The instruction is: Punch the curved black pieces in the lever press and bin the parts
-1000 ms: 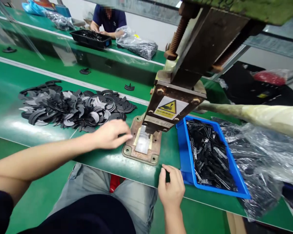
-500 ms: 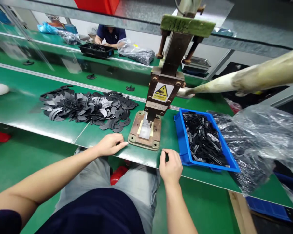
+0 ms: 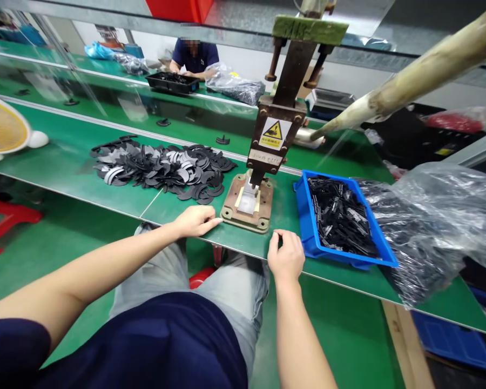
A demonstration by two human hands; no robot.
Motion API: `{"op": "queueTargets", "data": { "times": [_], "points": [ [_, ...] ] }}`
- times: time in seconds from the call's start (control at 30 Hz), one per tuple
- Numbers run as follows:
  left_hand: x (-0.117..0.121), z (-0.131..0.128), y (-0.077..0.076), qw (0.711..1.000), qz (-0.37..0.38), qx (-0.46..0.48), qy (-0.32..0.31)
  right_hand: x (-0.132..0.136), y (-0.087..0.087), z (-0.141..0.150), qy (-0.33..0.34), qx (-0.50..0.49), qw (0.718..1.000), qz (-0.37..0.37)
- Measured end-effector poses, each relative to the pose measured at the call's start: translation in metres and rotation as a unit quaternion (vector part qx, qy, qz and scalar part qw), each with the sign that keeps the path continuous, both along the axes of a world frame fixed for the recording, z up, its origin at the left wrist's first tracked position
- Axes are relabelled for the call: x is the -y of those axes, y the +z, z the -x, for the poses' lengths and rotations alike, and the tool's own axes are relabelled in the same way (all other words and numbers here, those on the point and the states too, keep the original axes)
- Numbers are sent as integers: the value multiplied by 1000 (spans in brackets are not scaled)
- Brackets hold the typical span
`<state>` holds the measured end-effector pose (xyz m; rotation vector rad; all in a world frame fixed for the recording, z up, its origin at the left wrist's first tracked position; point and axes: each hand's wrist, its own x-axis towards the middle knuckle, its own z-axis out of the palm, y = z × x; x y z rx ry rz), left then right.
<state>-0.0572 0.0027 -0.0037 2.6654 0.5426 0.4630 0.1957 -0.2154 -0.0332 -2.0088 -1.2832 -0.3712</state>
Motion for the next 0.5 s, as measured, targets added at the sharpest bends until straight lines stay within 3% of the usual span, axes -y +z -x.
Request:
{"op": "queueTargets", "data": {
  "times": [0.5],
  "points": [
    [3,2,3,1000,2,2,-3,-3,5,5,-36,24,999,14]
  ]
}}
